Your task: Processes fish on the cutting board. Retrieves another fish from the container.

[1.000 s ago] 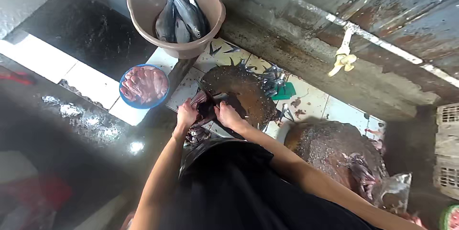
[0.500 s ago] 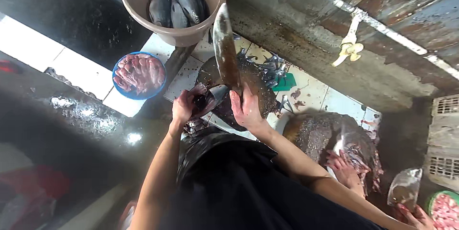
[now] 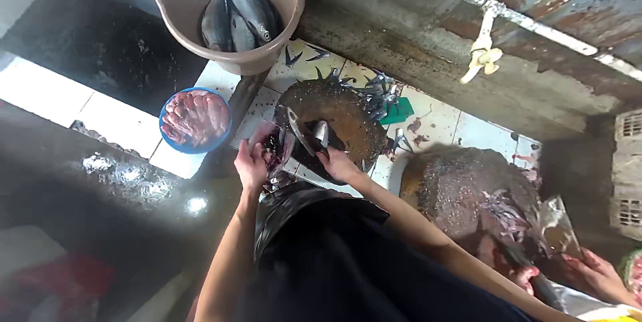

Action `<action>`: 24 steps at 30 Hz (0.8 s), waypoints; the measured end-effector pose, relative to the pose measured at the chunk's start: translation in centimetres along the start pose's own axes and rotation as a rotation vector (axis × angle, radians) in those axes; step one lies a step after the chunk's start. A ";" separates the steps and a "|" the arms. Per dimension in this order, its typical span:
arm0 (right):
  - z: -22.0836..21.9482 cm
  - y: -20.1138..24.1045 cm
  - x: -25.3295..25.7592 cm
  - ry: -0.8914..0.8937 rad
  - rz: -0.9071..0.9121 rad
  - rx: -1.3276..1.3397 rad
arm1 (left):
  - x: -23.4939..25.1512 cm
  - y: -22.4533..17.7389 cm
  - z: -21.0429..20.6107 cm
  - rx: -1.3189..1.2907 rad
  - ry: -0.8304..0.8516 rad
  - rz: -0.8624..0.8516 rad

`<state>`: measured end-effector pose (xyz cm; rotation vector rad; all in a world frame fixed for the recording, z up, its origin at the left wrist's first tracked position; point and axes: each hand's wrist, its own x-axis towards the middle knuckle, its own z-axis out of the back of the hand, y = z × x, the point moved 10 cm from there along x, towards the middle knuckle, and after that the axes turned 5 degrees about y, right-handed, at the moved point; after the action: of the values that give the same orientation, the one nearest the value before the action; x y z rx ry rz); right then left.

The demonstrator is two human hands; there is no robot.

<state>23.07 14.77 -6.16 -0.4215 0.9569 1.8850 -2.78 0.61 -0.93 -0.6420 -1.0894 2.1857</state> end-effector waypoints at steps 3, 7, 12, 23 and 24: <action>1.2 -3.1 -0.1 -0.025 -0.124 0.177 | -0.2 -0.1 -2.4 -0.338 0.043 0.117; 4.5 -2.5 -0.8 -0.110 -0.153 0.386 | 0.3 1.3 -8.3 -0.216 0.369 0.209; 13.5 6.3 -8.6 -0.541 0.319 0.446 | -1.2 -0.1 -9.4 -0.117 0.569 0.270; 1.9 5.7 -0.8 -0.062 -0.093 -0.011 | -1.4 1.4 -9.9 -0.179 0.490 0.305; 3.3 6.3 -1.9 -0.131 -0.052 0.026 | -1.9 1.7 -10.0 -0.216 0.495 0.321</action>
<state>18.89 14.58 -0.06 -0.3002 0.8738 1.8276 4.53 3.81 -7.46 -1.4517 -1.0071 2.0050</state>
